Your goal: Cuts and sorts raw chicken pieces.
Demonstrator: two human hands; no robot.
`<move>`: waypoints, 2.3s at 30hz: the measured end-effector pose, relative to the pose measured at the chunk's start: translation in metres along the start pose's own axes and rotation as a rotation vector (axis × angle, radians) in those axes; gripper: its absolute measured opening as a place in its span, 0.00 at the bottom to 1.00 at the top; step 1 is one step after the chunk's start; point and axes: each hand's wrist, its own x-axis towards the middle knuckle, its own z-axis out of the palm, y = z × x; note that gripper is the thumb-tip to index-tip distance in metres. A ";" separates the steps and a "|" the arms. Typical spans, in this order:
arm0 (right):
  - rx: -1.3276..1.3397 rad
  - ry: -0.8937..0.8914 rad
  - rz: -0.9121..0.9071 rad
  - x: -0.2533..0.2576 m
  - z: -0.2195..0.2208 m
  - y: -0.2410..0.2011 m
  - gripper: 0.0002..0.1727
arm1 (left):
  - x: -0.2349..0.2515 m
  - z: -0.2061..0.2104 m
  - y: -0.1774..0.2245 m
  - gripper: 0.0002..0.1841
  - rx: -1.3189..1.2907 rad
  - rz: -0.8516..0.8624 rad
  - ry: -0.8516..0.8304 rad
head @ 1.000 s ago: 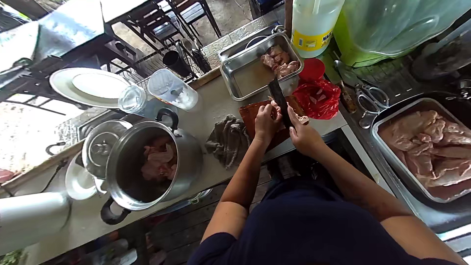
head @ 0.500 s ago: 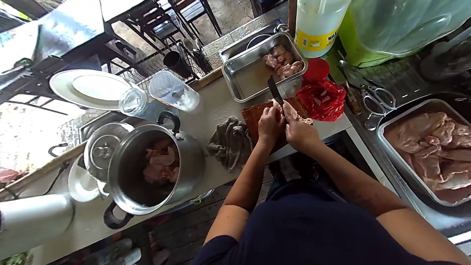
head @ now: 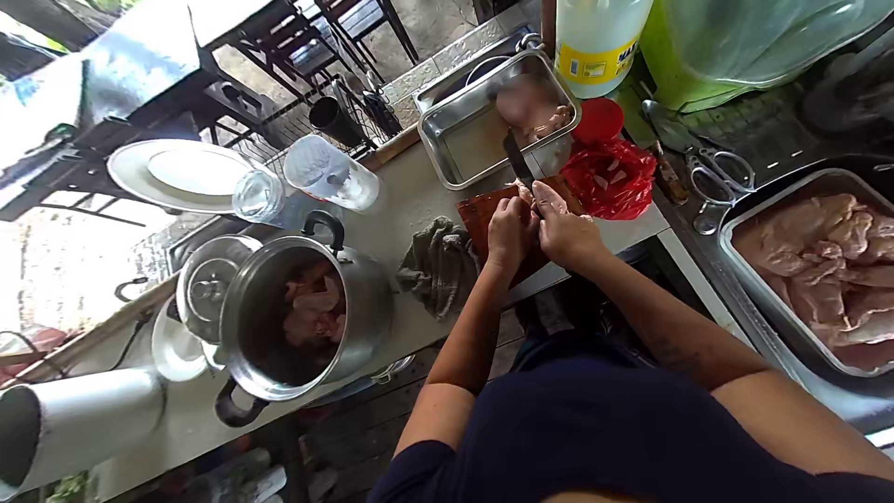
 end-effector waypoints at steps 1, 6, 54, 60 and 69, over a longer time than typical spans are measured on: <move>0.032 -0.031 0.015 -0.003 -0.004 0.006 0.37 | 0.000 -0.001 -0.002 0.13 0.005 -0.006 0.005; 0.442 -0.069 0.081 -0.020 -0.002 0.063 0.36 | 0.001 -0.011 -0.015 0.12 -0.098 0.005 0.031; -0.136 -0.129 0.106 -0.072 -0.010 0.018 0.39 | -0.029 -0.024 -0.027 0.17 0.231 0.304 -0.146; -0.050 -0.008 0.031 -0.015 -0.008 0.011 0.37 | -0.018 -0.077 -0.049 0.12 -0.064 0.122 -0.254; -0.011 0.078 0.032 -0.009 0.000 0.020 0.38 | -0.001 -0.112 -0.061 0.12 -0.388 -0.099 -0.460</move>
